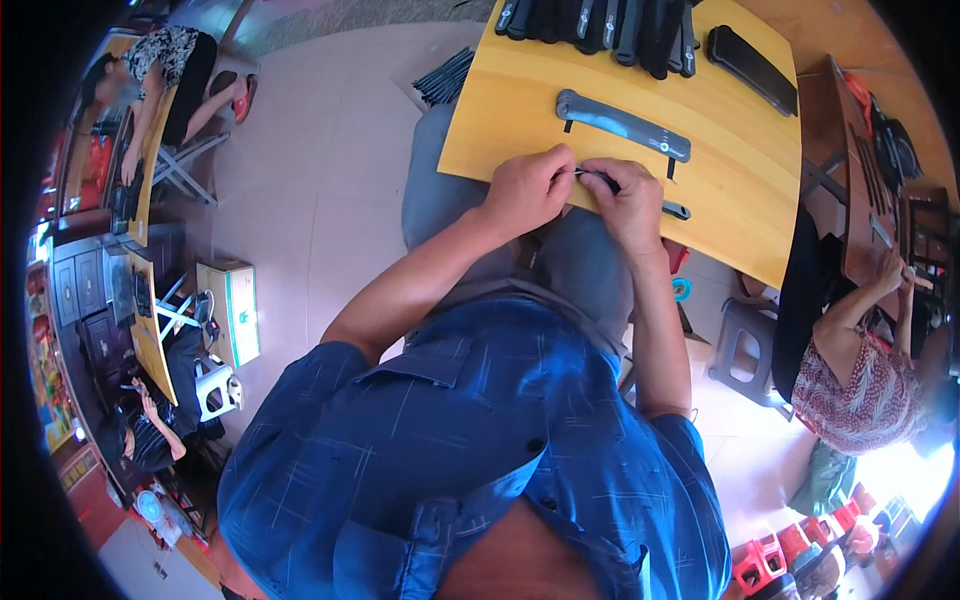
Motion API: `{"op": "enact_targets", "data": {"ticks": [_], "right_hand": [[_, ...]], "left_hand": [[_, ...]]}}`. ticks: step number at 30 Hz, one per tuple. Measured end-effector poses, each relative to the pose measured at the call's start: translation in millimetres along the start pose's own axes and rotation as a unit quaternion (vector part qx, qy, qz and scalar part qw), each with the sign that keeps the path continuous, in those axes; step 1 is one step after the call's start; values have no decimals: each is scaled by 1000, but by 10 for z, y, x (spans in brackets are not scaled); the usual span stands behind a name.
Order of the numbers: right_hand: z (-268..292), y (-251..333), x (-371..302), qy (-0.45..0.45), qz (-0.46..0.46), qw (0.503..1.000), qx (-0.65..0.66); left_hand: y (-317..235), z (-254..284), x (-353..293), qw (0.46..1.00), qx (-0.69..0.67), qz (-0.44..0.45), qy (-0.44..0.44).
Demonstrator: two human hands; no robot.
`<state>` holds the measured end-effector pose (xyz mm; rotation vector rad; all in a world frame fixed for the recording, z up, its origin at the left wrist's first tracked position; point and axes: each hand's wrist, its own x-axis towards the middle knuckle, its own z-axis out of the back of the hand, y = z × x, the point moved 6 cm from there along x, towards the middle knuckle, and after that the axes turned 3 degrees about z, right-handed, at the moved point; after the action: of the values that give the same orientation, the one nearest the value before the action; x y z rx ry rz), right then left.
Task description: Assembling and inspecting black fabric straps with buckles and metal hardware at a workbench.
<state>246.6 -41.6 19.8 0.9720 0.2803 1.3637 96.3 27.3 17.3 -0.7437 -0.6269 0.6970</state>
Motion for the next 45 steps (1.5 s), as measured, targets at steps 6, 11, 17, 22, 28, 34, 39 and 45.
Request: {"op": "enact_targets", "data": {"ticks": [6, 11, 17, 22, 28, 34, 39, 45], "right_hand": [[-10, 12, -6, -6, 0, 1000, 7], [-17, 3, -7, -5, 7, 1000, 12], [-4, 17, -16, -10, 6, 1000, 24], [-20, -9, -4, 5, -7, 1000, 19], [-1, -24, 1, 7, -5, 1000, 20], [-9, -21, 5, 5, 4, 1000, 31], [-26, -34, -19, 11, -2, 1000, 16], [-11, -35, -3, -2, 11, 1000, 20]], "left_hand": [[42, -8, 25, 999, -14, 37, -9], [134, 1, 79, 994, -18, 100, 29], [155, -23, 56, 989, -11, 126, 75], [210, 16, 81, 991, 8, 114, 73], [306, 53, 165, 977, -37, 169, 121], [312, 93, 164, 977, -10, 167, 131], [270, 110, 156, 978, 5, 166, 128], [273, 119, 160, 975, -3, 162, 149]]}}
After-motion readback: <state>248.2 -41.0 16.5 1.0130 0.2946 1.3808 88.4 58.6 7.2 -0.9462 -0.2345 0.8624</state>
